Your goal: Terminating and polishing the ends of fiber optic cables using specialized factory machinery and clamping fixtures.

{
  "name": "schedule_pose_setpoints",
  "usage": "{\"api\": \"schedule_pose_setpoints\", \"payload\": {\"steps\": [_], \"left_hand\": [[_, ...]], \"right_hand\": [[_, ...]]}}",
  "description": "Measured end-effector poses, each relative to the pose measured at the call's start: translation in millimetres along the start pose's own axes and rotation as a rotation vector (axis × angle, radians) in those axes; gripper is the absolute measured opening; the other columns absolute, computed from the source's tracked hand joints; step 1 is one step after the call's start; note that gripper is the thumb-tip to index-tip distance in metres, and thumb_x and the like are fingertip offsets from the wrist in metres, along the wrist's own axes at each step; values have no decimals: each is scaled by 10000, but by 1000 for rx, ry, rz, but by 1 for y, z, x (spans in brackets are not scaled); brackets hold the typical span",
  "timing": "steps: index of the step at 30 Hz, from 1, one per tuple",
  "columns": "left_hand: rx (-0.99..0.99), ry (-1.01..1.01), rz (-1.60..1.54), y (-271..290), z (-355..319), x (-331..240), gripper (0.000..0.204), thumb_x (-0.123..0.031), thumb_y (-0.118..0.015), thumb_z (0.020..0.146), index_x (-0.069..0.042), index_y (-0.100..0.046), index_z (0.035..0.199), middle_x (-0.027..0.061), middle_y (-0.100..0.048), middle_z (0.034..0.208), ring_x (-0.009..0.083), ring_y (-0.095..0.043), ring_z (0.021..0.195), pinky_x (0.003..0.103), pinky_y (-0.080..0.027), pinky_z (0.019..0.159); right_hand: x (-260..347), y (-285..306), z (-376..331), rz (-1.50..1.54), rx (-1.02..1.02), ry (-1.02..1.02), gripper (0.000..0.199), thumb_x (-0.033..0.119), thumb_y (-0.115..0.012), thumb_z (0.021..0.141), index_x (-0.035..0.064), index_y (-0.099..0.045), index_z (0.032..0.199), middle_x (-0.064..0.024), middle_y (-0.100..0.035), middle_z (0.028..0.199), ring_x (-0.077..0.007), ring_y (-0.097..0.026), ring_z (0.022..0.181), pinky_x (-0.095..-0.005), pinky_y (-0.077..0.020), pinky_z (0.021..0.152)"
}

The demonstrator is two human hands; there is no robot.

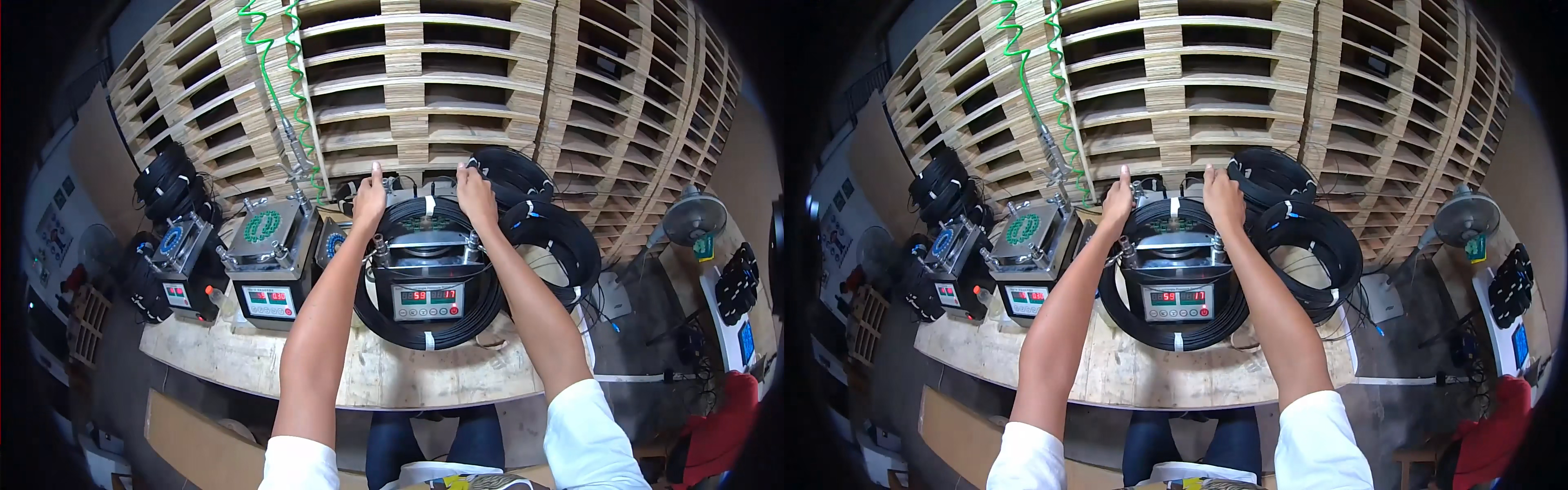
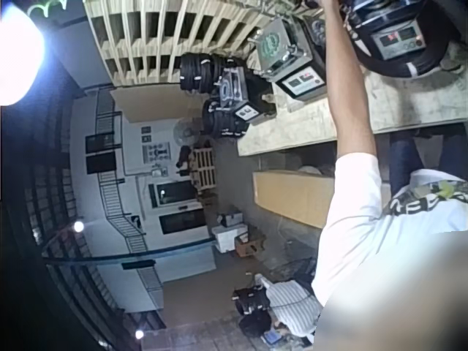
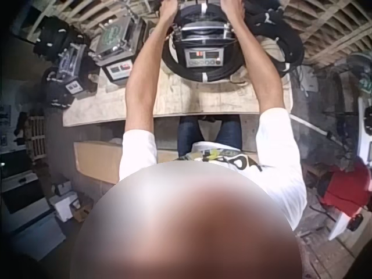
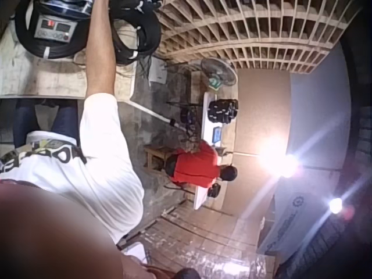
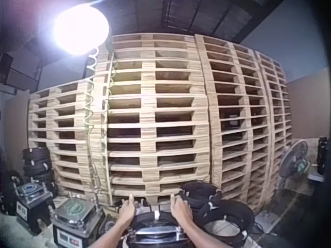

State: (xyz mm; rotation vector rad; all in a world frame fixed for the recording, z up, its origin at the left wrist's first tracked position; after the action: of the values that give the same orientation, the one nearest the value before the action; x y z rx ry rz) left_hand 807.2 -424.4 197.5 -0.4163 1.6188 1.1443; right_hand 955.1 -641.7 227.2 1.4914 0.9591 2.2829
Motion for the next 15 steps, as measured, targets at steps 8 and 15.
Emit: {"api": "schedule_pose_setpoints", "payload": {"steps": [8, 15], "left_hand": [[-97, -40, 31, 5, -13, -7, 887, -742, -270, 976, -20, -525, 1423, 262, -574, 1395, 417, -495, 1350, 485, -355, 1132], [39, -23, -14, -5, 3, 1, 910, -734, -279, 978, 27, -530, 1409, 287, -554, 1407, 429, -475, 1364, 475, -341, 1142]], "right_hand": [[0, 0, -2, 16, 29, -13, 612, 539, -296, 1049, 66, -616, 1273, -266, -665, 1226, -488, -608, 1163, -569, -486, 984], [3, 9, -7, -40, 25, -77, 617, 572, -288, 1040, 114, -586, 1327, -249, -656, 1264, -494, -593, 1186, -565, -466, 1013]]}}
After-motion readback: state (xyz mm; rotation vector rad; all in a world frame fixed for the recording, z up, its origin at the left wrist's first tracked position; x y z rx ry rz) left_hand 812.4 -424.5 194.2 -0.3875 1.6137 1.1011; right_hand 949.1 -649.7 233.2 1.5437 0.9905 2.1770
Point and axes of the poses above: each hand's wrist, its own z-axis towards the middle knuckle, its own y-axis out of the back of the hand, x = y × z, the point moved 6 cm from there along z, towards the middle knuckle
